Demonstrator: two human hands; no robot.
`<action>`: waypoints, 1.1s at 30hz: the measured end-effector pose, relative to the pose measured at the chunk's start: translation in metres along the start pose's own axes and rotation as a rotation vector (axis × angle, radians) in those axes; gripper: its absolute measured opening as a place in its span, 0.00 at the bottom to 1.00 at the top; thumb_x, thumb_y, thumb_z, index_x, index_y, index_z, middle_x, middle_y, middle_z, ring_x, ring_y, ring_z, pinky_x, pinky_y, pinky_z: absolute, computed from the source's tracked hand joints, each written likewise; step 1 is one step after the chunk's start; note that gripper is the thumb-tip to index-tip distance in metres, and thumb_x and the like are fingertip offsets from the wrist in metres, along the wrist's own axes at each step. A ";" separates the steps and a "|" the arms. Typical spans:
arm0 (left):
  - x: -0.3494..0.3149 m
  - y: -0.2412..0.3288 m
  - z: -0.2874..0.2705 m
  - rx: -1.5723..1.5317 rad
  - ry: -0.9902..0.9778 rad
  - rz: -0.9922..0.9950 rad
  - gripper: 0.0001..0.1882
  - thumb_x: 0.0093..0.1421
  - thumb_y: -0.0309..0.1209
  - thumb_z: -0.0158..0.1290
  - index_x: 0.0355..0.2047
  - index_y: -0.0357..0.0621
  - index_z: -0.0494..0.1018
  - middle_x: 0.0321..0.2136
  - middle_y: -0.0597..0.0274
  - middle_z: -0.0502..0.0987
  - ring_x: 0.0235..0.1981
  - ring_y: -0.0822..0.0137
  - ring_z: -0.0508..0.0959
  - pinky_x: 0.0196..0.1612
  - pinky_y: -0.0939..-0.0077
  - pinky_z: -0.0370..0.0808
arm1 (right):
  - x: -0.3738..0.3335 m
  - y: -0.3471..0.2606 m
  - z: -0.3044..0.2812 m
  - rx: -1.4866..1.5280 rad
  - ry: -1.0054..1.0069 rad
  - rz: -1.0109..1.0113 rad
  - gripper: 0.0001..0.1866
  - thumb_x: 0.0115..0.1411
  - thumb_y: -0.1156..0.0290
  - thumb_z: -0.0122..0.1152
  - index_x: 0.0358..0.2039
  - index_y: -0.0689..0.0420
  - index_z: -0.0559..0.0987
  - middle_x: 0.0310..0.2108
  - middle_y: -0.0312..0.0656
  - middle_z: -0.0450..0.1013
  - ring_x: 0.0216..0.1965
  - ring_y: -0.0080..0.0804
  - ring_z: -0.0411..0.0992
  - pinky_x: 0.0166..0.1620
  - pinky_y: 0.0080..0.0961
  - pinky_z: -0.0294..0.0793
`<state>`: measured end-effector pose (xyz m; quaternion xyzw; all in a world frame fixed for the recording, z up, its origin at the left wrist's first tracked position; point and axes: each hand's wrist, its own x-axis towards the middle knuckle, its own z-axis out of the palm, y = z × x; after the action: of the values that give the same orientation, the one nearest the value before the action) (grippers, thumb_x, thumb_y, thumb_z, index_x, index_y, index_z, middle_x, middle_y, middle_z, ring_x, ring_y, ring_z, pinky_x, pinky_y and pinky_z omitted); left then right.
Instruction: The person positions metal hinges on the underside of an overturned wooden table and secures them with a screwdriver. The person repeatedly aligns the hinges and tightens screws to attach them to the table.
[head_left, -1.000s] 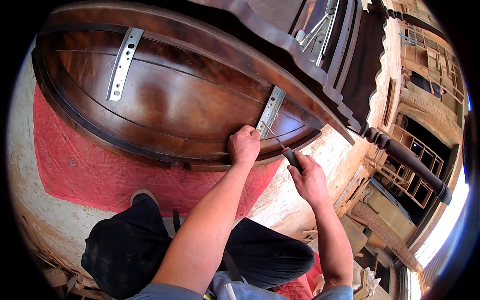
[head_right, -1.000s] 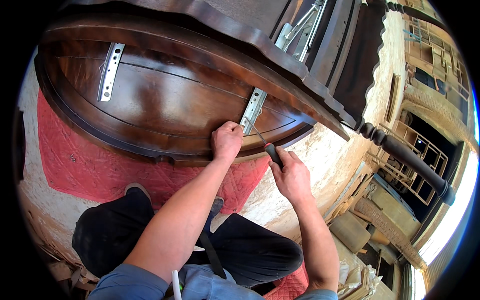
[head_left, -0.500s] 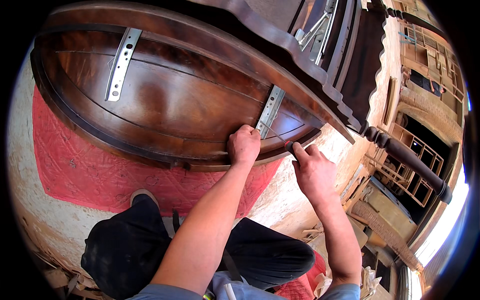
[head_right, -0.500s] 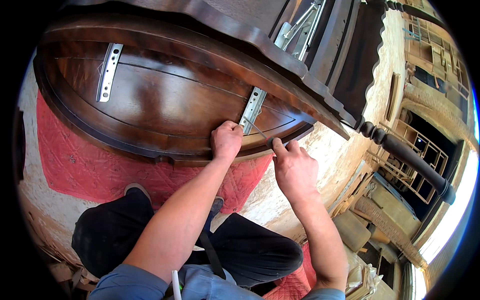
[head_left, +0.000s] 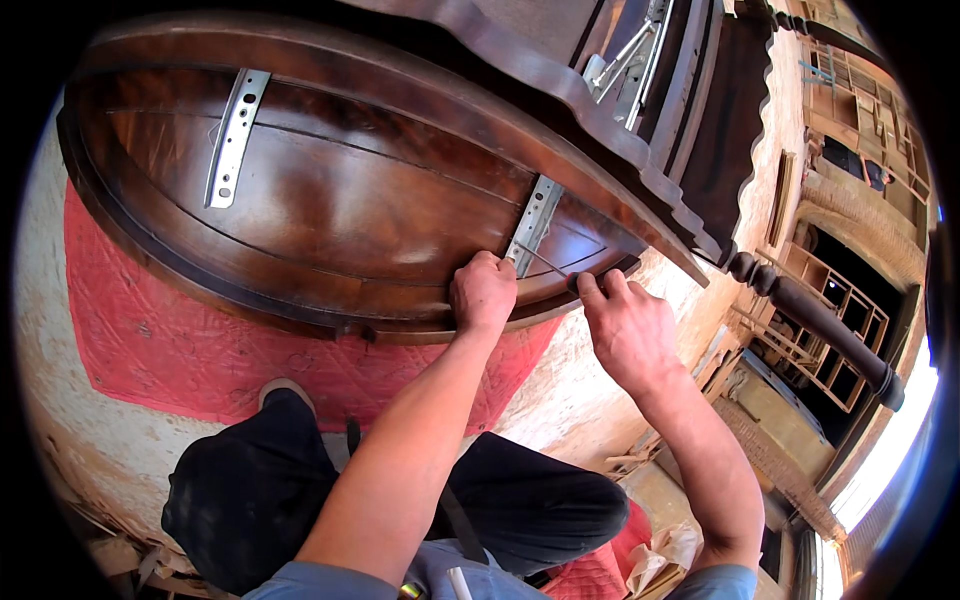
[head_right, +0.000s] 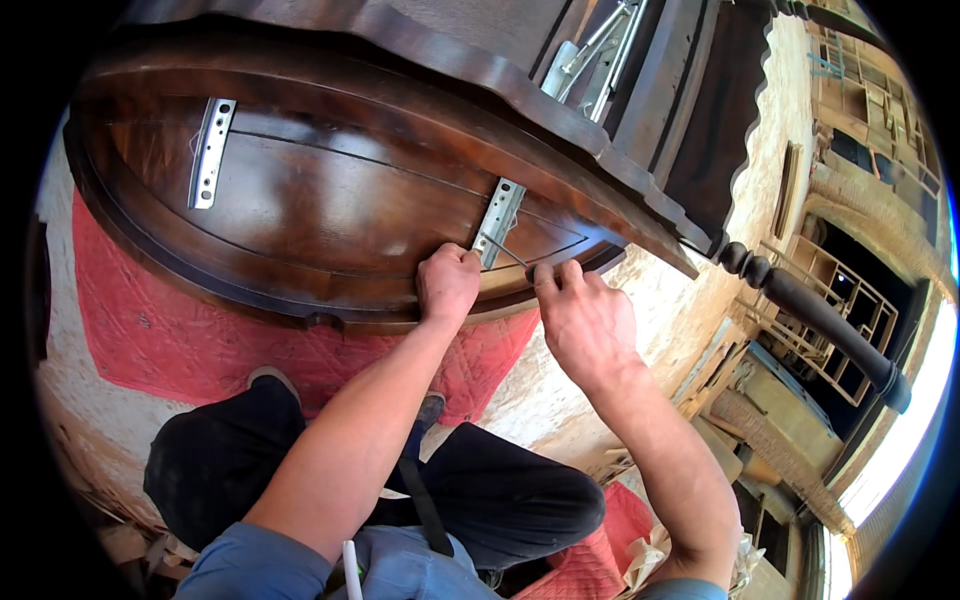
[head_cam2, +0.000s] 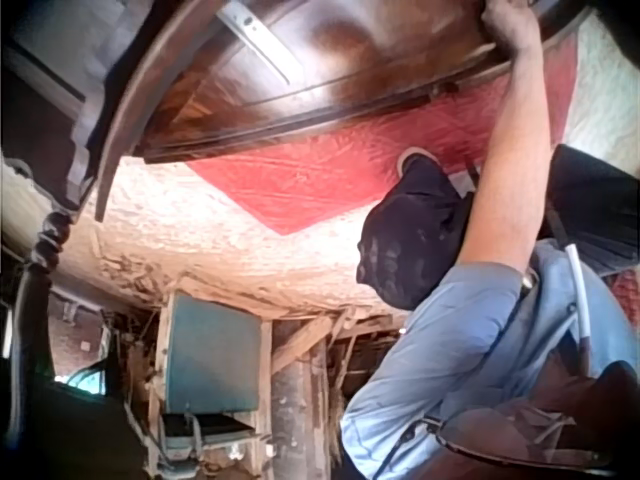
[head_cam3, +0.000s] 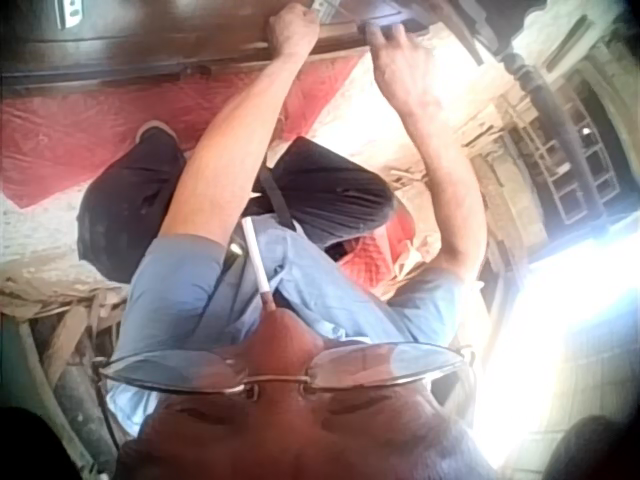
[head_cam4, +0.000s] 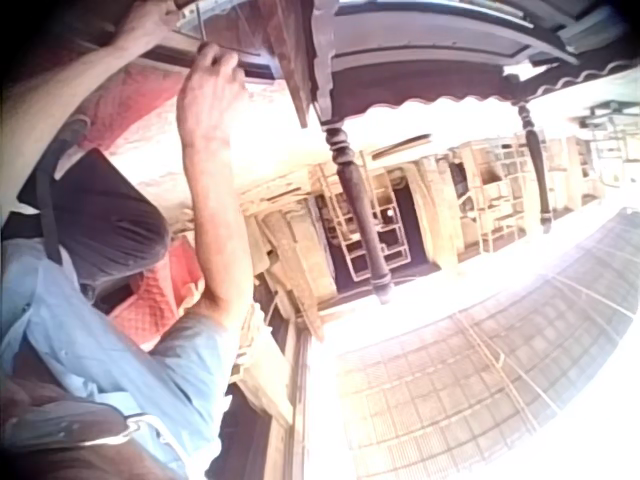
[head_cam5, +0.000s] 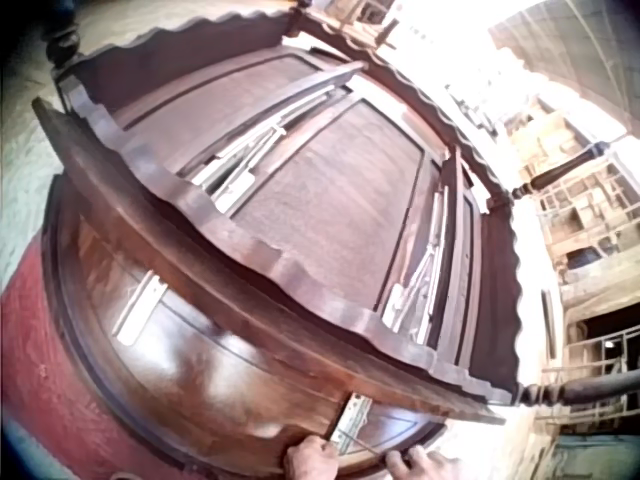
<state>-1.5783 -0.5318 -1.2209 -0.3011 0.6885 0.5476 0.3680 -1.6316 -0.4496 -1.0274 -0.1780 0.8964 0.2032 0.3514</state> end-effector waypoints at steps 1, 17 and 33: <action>0.001 -0.001 0.000 0.019 0.010 0.015 0.16 0.61 0.40 0.52 0.32 0.39 0.80 0.34 0.39 0.81 0.40 0.40 0.81 0.47 0.50 0.76 | 0.002 0.001 -0.001 0.017 -0.023 -0.001 0.15 0.59 0.72 0.53 0.48 0.54 0.75 0.36 0.45 0.74 0.34 0.42 0.79 0.34 0.37 0.80; -0.019 0.006 0.004 -0.585 -0.435 -0.329 0.18 0.68 0.44 0.49 0.33 0.40 0.76 0.26 0.59 0.80 0.20 0.68 0.78 0.21 0.74 0.74 | 0.038 0.029 -0.040 1.070 -0.646 0.673 0.12 0.63 0.63 0.56 0.33 0.59 0.80 0.17 0.32 0.66 0.12 0.18 0.60 0.12 0.21 0.50; -0.017 0.056 0.031 -1.473 -0.315 -0.541 0.11 0.68 0.30 0.48 0.28 0.40 0.71 0.22 0.60 0.75 0.15 0.75 0.69 0.14 0.84 0.61 | -0.001 0.020 -0.032 0.060 0.033 -0.115 0.17 0.58 0.64 0.62 0.49 0.45 0.77 0.31 0.48 0.77 0.31 0.45 0.79 0.33 0.43 0.77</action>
<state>-1.6090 -0.4894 -1.1812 -0.5425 -0.0070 0.7893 0.2875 -1.6579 -0.4485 -1.0004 -0.2220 0.8960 0.1527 0.3529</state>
